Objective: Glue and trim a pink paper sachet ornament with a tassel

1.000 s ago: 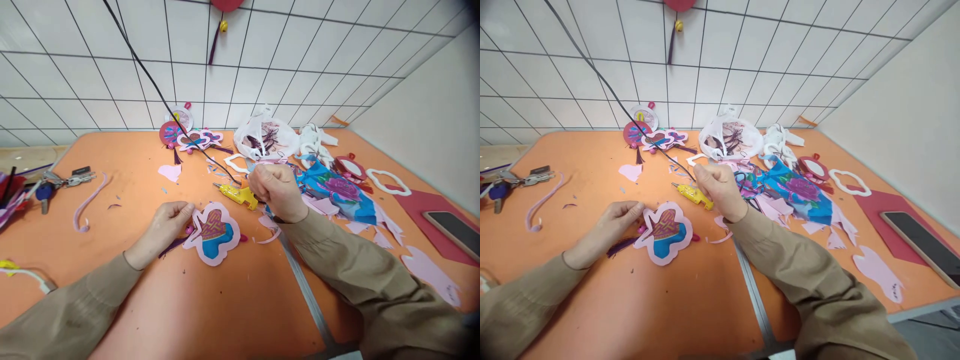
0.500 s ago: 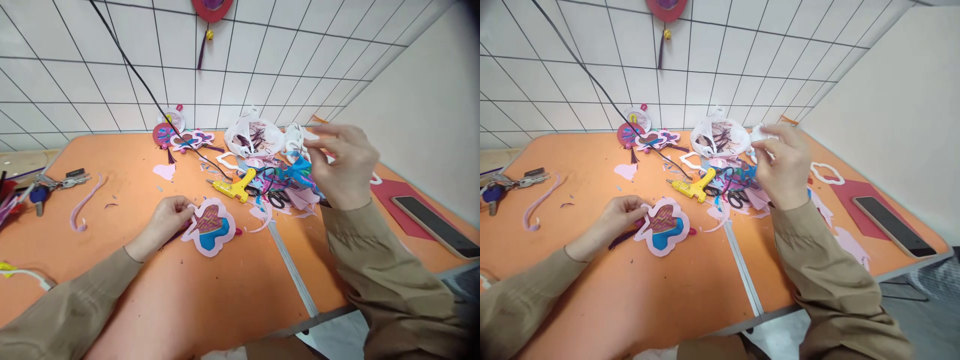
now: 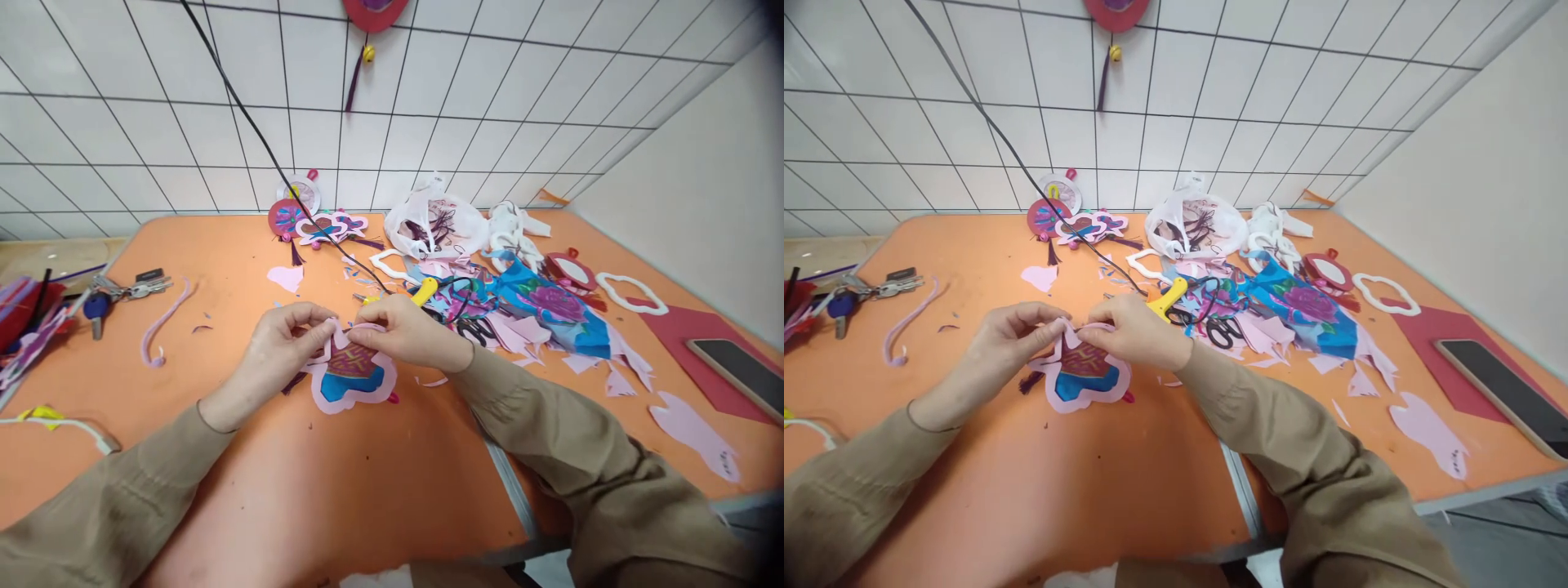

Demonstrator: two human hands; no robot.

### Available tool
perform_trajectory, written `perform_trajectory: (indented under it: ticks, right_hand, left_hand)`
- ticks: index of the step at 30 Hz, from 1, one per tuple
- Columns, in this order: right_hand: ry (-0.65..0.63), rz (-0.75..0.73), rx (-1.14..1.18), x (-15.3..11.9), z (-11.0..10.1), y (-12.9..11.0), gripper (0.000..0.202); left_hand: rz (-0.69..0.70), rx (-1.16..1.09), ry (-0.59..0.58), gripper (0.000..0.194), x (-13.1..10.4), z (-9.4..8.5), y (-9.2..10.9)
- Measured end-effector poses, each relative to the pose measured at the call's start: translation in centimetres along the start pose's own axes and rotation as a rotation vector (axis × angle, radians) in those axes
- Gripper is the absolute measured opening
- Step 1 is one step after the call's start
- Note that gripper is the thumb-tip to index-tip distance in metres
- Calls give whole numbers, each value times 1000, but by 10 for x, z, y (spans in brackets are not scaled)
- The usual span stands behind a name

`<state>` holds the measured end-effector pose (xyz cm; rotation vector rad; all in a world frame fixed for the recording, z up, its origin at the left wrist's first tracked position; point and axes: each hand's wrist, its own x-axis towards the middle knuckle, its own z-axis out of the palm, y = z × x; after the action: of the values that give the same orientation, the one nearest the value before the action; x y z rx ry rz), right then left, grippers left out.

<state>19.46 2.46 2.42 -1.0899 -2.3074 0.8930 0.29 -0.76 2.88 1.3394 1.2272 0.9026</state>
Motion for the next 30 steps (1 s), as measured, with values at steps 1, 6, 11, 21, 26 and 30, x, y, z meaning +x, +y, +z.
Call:
perform_trajectory:
  ticks: [1,6,11,21,26,30]
  right_hand:
    - [35,12,44,1,1,3,33]
    - [248,99,473,2,3,22,35]
    - [347,96,684,6,9,30,38]
    - [279,144,735,1,13,26,43]
    - [241,157,705,1,17,25,38]
    - [384,155,686,3,19,29,34]
  left_hand:
    - [47,5,66,31,1,-2,-2]
    - [164,-88,372,34,11,-11,-17]
    - [-48,-299,165,48,16,-11,-26]
    - [-148,-306,-40,39,12,1,-26]
    - [-103,-328,-66,41,12,-1,-25]
    - [-102,-336,-140,39,12,-4,-29]
